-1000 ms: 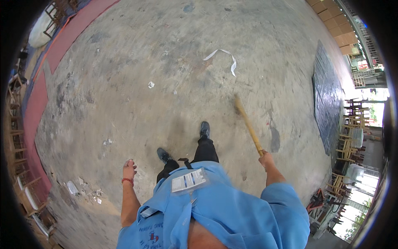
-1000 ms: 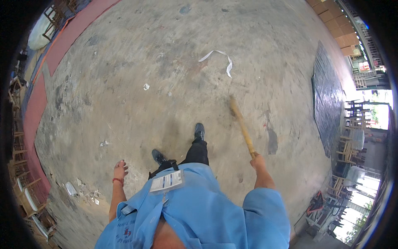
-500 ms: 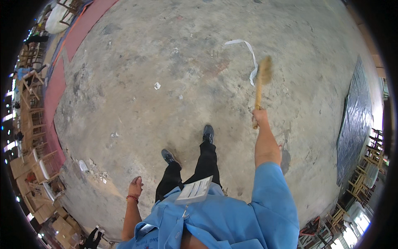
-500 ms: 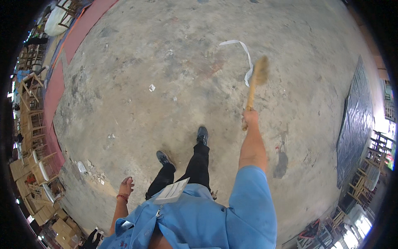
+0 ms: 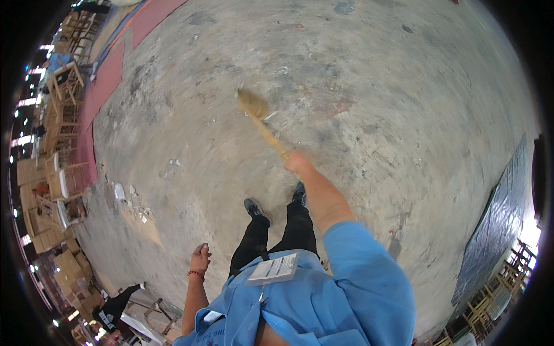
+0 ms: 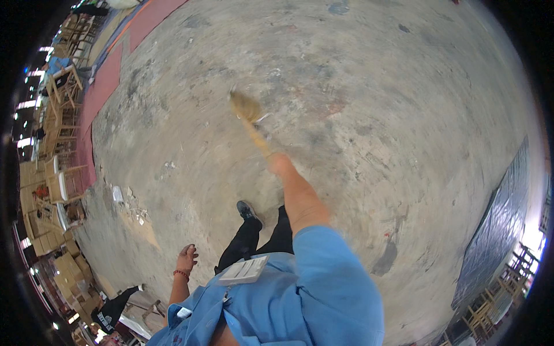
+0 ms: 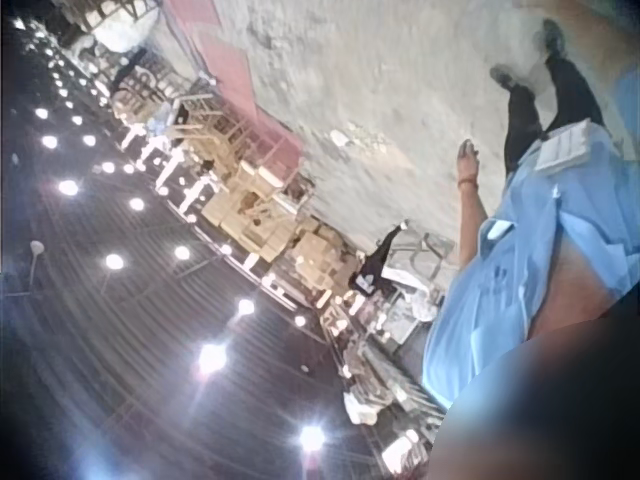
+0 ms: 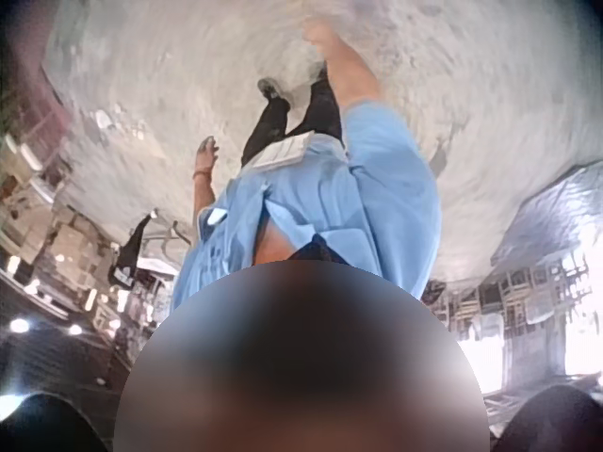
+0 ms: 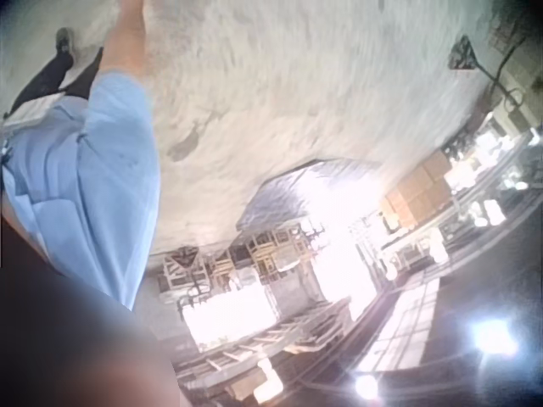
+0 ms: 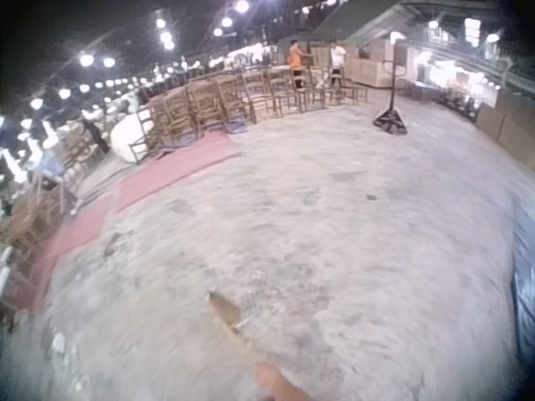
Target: The person sweeps debris on a concrete floor using a broom and a dustpan. They gather scattered pieces of paper and plastic into a pile and then scoop them into the dustpan.
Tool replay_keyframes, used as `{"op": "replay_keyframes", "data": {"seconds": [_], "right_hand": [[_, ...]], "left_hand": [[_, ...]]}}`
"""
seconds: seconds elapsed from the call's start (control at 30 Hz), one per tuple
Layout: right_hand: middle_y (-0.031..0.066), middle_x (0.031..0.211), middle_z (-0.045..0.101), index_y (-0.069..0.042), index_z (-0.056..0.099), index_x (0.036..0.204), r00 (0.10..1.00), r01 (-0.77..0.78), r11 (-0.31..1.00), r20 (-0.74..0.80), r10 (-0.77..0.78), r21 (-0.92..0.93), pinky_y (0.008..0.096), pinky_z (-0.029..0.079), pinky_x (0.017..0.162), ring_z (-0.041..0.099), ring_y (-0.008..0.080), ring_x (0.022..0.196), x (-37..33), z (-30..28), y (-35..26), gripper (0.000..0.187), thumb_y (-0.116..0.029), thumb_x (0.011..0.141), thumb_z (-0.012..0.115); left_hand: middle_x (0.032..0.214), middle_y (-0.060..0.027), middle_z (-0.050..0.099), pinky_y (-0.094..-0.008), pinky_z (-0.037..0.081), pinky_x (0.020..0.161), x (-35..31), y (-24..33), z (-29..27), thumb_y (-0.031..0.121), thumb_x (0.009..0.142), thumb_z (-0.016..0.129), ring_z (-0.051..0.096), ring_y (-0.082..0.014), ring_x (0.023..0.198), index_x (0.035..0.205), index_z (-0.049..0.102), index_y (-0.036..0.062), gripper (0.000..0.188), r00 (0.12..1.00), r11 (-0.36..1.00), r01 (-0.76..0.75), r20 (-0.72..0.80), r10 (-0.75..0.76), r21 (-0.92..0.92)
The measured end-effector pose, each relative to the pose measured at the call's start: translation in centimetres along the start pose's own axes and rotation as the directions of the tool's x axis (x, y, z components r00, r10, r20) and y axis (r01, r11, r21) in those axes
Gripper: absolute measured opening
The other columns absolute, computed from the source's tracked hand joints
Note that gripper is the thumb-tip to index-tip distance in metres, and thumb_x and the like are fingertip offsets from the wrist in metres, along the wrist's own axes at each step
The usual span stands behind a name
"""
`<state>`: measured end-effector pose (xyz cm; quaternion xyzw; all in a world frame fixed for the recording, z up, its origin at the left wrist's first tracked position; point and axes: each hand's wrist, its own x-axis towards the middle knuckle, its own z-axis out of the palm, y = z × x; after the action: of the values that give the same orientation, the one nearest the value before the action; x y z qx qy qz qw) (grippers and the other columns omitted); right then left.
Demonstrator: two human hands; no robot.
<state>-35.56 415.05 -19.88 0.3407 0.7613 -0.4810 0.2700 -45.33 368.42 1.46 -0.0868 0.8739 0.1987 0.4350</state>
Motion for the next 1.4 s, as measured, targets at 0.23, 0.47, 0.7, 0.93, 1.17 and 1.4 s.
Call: {"op": "replay_keyframes", "data": {"seconds": [0.23, 0.47, 0.7, 0.93, 1.17, 1.4], "right_hand": [[0.0183, 0.104, 0.066, -0.018, 0.055, 0.126, 0.984, 0.077, 0.997, -0.158, -0.08, -0.026, 0.0403, 0.052, 0.079, 0.064, 0.0275, 0.098, -8.5, 3.0, -0.2, 0.051, -0.014, 0.075, 0.06], [0.0189, 0.119, 0.055, -0.029, 0.024, 0.147, 0.813, -0.556, 0.799, -0.35, 0.466, -0.228, 0.0444, 0.051, 0.085, 0.061, 0.0368, 0.103, -24.9, -2.4, 19.3, 0.073, -0.032, 0.084, 0.062], [0.0237, 0.099, 0.065, -0.008, 0.047, 0.131, 0.627, -0.684, 0.723, -0.428, 0.651, 0.098, 0.0441, 0.052, 0.082, 0.064, 0.0351, 0.095, -28.9, -2.7, 28.5, 0.053, -0.015, 0.08, 0.057], [0.0105, 0.069, 0.064, 0.002, 0.059, 0.114, 0.686, -0.371, 0.649, -0.274, 0.674, 0.664, 0.0344, 0.048, 0.05, 0.06, 0.0197, 0.054, -23.1, 10.7, 17.3, 0.041, -0.011, 0.075, 0.063], [0.0122, 0.065, 0.06, -0.001, 0.059, 0.109, 0.833, -0.121, 0.733, -0.333, 0.442, 0.67, 0.0342, 0.045, 0.045, 0.058, 0.0189, 0.051, -11.5, 24.7, -5.4, 0.036, -0.009, 0.074, 0.062], [0.0107, 0.064, 0.057, -0.001, 0.055, 0.12, 0.982, -0.159, 0.667, 0.184, 0.034, 0.727, 0.0334, 0.046, 0.047, 0.057, 0.0207, 0.052, -2.4, 27.6, -26.3, 0.048, -0.005, 0.073, 0.06]], "left_hand": [[0.118, -0.0124, 0.06, -0.0356, 0.053, 0.07, 0.6, -3.8, -0.4, 0.045, 0.092, 0.052, 0.063, -0.0244, 0.097, 0.13, 0.05, 0.0047, 0.056, 0.998, 0.997, 0.034, -0.044, -0.037, -0.069], [0.122, -0.0118, 0.057, -0.0365, 0.051, 0.073, 3.4, -3.9, 0.2, 0.048, 0.091, 0.052, 0.061, -0.026, 0.102, 0.132, 0.047, 0.006, 0.058, 0.996, 0.999, 0.043, 0.077, -0.041, -0.028], [0.112, -0.0073, 0.062, -0.0331, 0.05, 0.069, 4.5, -2.0, -0.1, 0.045, 0.092, 0.053, 0.062, -0.0219, 0.094, 0.129, 0.052, 0.0056, 0.054, 0.994, 0.997, -0.073, 0.075, 0.073, -0.013], [0.118, -0.0096, 0.061, -0.0336, 0.051, 0.07, 7.5, -5.3, -2.4, 0.046, 0.092, 0.053, 0.063, -0.0234, 0.096, 0.13, 0.051, 0.0057, 0.056, 0.993, 0.998, -0.041, 0.109, 0.047, -0.051], [0.122, -0.0126, 0.058, -0.037, 0.051, 0.074, 11.5, -10.5, -7.5, 0.046, 0.092, 0.052, 0.061, -0.0263, 0.103, 0.131, 0.05, 0.006, 0.056, 0.989, 0.989, -0.033, 0.137, 0.053, -0.142], [0.114, -0.0118, 0.061, -0.0305, 0.051, 0.063, 13.7, -19.2, -15.7, 0.044, 0.092, 0.052, 0.064, -0.0237, 0.095, 0.129, 0.051, 0.0031, 0.055, 0.999, 0.966, -0.031, -0.045, 0.02, -0.258]]}}
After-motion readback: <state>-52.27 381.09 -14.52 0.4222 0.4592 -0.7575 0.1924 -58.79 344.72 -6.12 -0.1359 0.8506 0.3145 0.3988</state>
